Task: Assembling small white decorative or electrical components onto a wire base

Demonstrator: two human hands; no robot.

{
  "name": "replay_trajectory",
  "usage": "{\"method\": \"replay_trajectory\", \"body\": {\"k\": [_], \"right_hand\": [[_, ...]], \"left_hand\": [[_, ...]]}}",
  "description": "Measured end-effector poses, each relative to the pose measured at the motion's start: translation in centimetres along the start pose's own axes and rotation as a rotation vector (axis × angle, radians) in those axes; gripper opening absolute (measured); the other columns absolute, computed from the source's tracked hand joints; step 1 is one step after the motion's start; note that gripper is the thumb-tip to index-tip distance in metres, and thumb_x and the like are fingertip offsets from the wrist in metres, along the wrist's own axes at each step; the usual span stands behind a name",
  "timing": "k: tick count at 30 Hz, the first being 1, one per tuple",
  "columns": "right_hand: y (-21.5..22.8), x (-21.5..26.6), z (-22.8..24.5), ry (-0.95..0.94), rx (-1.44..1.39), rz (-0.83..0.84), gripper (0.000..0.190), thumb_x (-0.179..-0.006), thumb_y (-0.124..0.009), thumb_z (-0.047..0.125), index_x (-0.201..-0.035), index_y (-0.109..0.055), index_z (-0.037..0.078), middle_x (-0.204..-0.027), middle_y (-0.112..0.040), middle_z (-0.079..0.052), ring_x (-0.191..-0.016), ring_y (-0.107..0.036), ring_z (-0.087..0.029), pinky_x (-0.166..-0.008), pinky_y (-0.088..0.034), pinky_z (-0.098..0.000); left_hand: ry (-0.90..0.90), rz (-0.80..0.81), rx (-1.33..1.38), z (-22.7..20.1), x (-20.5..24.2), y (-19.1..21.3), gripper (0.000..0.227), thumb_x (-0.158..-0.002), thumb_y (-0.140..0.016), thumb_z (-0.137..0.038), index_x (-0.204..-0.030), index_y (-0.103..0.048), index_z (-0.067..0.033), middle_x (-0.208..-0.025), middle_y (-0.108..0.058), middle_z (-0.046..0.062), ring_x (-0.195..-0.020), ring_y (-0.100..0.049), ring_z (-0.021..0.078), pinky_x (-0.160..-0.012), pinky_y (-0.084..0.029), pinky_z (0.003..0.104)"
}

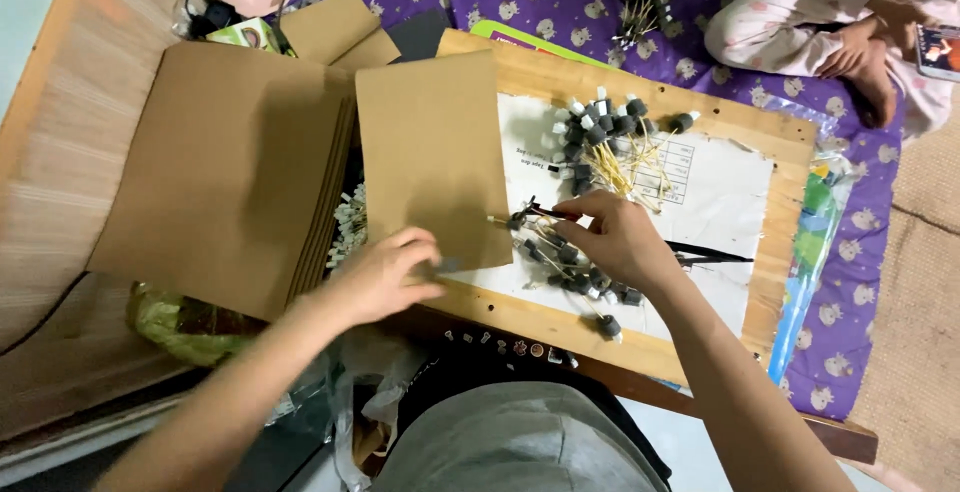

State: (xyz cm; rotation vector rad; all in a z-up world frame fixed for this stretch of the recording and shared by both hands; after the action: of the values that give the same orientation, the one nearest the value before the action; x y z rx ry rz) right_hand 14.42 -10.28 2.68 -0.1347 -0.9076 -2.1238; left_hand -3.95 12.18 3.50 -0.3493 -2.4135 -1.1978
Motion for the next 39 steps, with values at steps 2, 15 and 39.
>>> {"method": "replay_trajectory", "body": {"k": [2,15,39], "right_hand": [[0.0,-0.1,-0.1,0.011,0.017,-0.002,0.03,-0.081,-0.07,0.025,-0.109,-0.074,0.016,-0.098,-0.071,-0.006,-0.068,-0.07,-0.024,-0.068,-0.053,-0.0378],[-0.2,-0.3,0.0,0.042,0.001,-0.002,0.031,-0.08,-0.069,0.021,-0.108,-0.074,0.01,-0.103,-0.069,-0.01,-0.065,-0.071,-0.026,-0.066,-0.054,-0.0378],[0.7,0.8,1.6,0.423,-0.09,-0.307,0.005,-0.08,-0.075,0.009,-0.08,-0.069,0.008,-0.084,-0.068,-0.005,-0.052,-0.059,-0.018,-0.048,-0.045,-0.0259]], "left_hand": [[-0.002,-0.105,0.525,-1.8,-2.9,-3.6,0.029,-0.084,-0.075,-0.019,-0.104,-0.062,-0.0042,-0.109,-0.062,0.014,-0.094,-0.069,0.0298,-0.072,-0.061,0.035],[0.216,-0.31,1.622,-7.5,-8.6,-8.8,0.03,-0.078,-0.083,-0.022,-0.09,-0.06,-0.0081,-0.078,-0.073,0.014,-0.066,-0.072,0.0194,-0.059,-0.062,0.028],[0.217,0.055,1.521,-8.4,-5.6,-3.8,0.057,-0.087,-0.057,-0.061,-0.098,-0.069,-0.0067,-0.082,-0.075,0.014,-0.064,-0.073,0.0186,-0.055,-0.062,0.028]]}}
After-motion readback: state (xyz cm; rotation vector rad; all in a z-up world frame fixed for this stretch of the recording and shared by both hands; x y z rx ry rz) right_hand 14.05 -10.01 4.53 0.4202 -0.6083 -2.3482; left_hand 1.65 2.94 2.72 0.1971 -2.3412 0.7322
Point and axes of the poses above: each hand's wrist, its own x-axis away from the middle knuckle, its own y-axis out of the back of the hand, z = x × y, the point moved 3 cm from there along -x, towards the middle knuckle
